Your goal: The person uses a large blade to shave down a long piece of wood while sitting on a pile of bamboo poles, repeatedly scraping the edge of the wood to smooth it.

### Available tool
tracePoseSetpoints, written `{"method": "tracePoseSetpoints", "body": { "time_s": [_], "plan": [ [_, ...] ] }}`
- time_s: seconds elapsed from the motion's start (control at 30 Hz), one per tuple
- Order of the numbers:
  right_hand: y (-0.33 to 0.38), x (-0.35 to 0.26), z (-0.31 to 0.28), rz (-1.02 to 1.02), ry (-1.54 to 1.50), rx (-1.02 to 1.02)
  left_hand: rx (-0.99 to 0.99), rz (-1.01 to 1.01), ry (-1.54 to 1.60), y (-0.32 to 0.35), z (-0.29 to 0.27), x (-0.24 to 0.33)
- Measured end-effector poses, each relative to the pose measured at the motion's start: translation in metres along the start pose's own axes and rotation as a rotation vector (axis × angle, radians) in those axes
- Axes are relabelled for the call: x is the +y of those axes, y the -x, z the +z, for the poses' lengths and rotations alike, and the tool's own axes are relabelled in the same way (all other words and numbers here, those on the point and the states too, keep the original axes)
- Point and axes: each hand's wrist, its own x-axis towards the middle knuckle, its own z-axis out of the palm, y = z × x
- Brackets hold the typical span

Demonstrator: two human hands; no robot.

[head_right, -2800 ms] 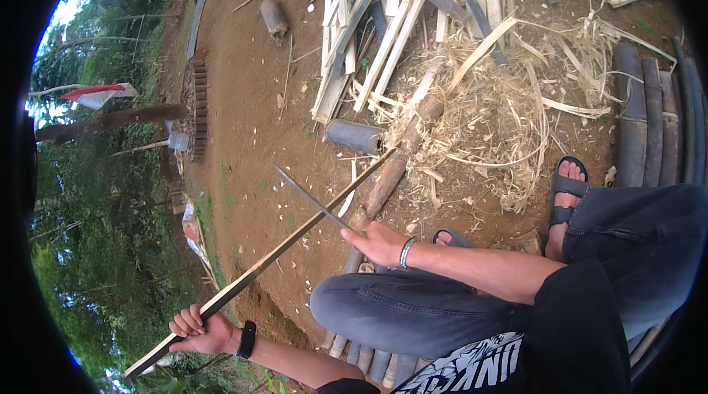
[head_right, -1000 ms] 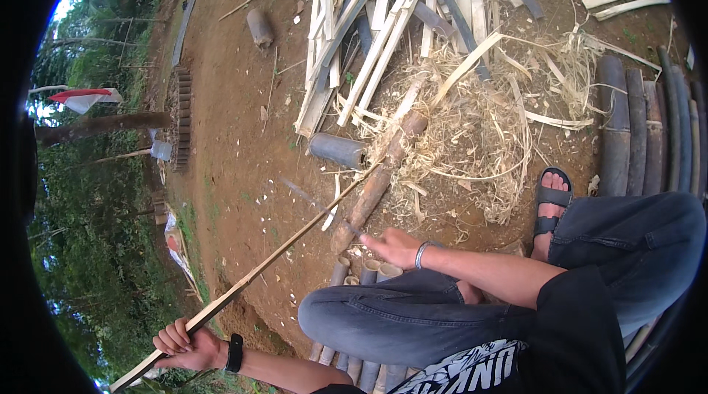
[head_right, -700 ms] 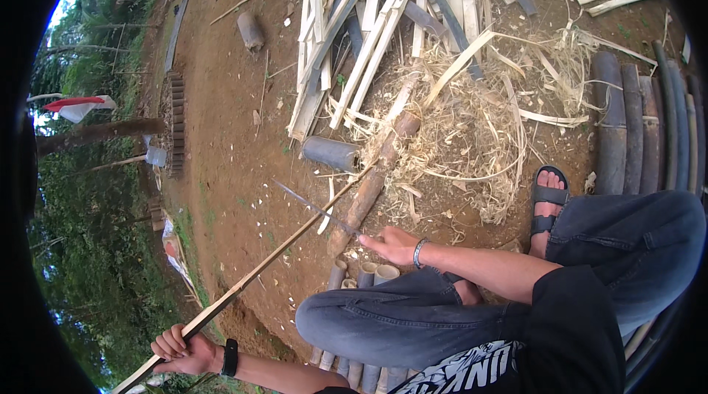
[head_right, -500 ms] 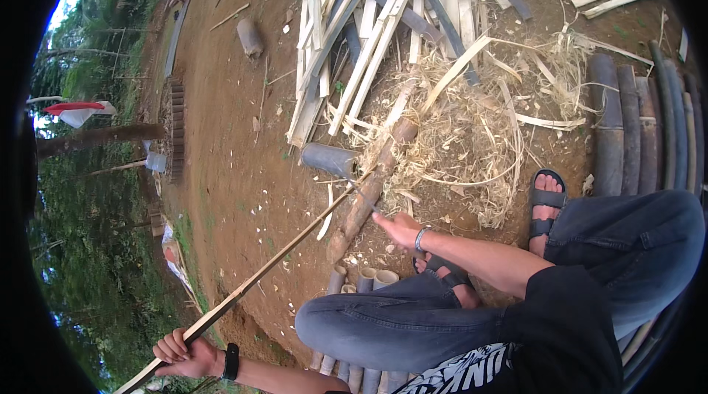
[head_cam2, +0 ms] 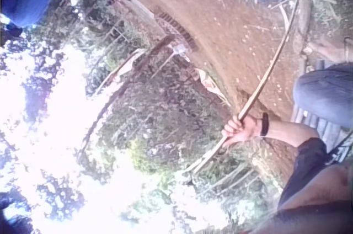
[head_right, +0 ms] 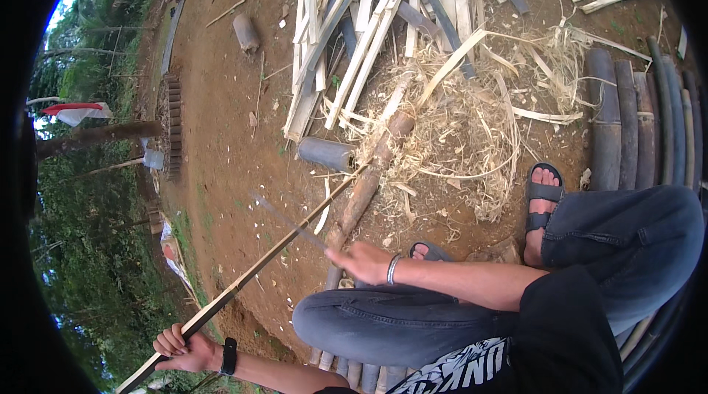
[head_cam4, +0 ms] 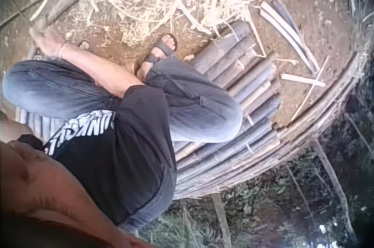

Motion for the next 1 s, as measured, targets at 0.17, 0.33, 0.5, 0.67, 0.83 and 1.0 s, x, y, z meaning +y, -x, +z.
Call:
{"method": "tracePoseSetpoints", "body": {
  "time_s": [0.17, 0.33, 0.5, 0.67, 0.83, 1.0],
  "plan": [
    [0.006, -0.007, 0.008, -0.086, 0.184, 0.013, -0.022, 0.020, -0.044, -0.005, 0.003, -0.002],
    [-0.007, 0.040, -0.062, 0.379, 0.022, 0.180, -0.027, 0.028, -0.008, 0.000, 0.009, -0.003],
    [-0.004, 0.025, -0.023, 0.075, 0.047, 0.127, 0.098, 0.027, 0.123, -0.001, 0.029, -0.018],
    [-0.019, 0.076, -0.053, 0.199, 0.134, 0.242, 0.289, 0.106, -0.046, -0.001, 0.032, 0.006],
    [-0.020, 0.073, -0.055, 0.346, -0.083, 0.245, 0.158, 0.058, 0.057, -0.002, 0.023, -0.003],
    [-0.013, 0.080, -0.056, 0.248, 0.020, 0.217, 0.187, 0.062, 0.022, -0.015, 0.028, -0.015]
  ]
}}
